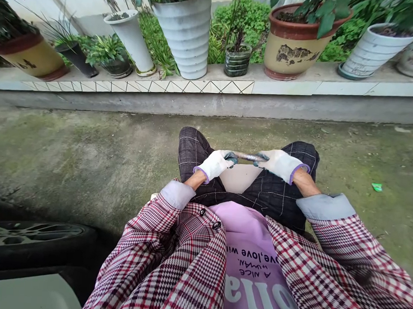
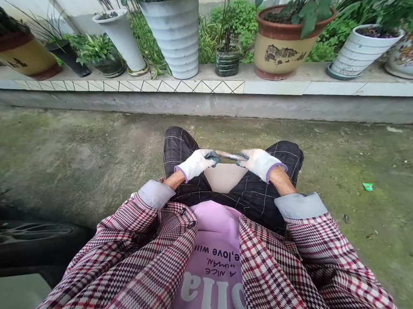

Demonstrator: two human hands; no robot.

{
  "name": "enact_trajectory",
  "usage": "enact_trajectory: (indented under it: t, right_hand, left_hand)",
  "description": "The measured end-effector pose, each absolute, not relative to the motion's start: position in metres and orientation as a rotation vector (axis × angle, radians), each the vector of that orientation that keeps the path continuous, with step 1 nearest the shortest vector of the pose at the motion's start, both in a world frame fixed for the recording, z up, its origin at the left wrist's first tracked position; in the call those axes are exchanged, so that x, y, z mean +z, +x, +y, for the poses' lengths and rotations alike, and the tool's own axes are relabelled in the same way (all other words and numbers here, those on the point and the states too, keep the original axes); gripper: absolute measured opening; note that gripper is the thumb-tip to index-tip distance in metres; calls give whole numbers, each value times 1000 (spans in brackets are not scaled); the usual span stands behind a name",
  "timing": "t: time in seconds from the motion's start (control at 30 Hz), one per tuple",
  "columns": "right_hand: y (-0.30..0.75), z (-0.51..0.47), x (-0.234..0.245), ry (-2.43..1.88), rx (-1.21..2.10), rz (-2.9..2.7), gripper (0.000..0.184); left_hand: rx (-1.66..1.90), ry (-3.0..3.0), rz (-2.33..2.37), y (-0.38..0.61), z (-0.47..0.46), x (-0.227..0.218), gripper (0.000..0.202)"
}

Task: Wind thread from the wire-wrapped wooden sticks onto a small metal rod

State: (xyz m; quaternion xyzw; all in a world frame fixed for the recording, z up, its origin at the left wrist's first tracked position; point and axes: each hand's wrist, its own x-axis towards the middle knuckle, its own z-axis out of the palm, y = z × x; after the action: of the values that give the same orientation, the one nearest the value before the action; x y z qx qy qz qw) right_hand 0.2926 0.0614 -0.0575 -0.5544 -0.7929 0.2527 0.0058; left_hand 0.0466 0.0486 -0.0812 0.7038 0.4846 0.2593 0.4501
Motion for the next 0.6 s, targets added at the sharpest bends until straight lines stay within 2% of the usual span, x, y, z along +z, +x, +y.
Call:
enact_trajectory:
  t: [0.1,0.3,0.43,0.6]
  right_hand:
    - [289,57,-47,-1689,1003,-2161,31]
    - [272,47,-25,-1284,1547,-1422,41]
    - [278,51,-23,-1090,1665,-1266,46]
    - [289,51,-34,-1107,1675,-1150,41]
  left_hand:
    - [797,1489,1085,51,49,-83,18]
    - [935,1283,880,51,51,-77,19]
    - [909,1193,833,47,53,-76,27]
    - [965,1059,866,46,57,-81,24]
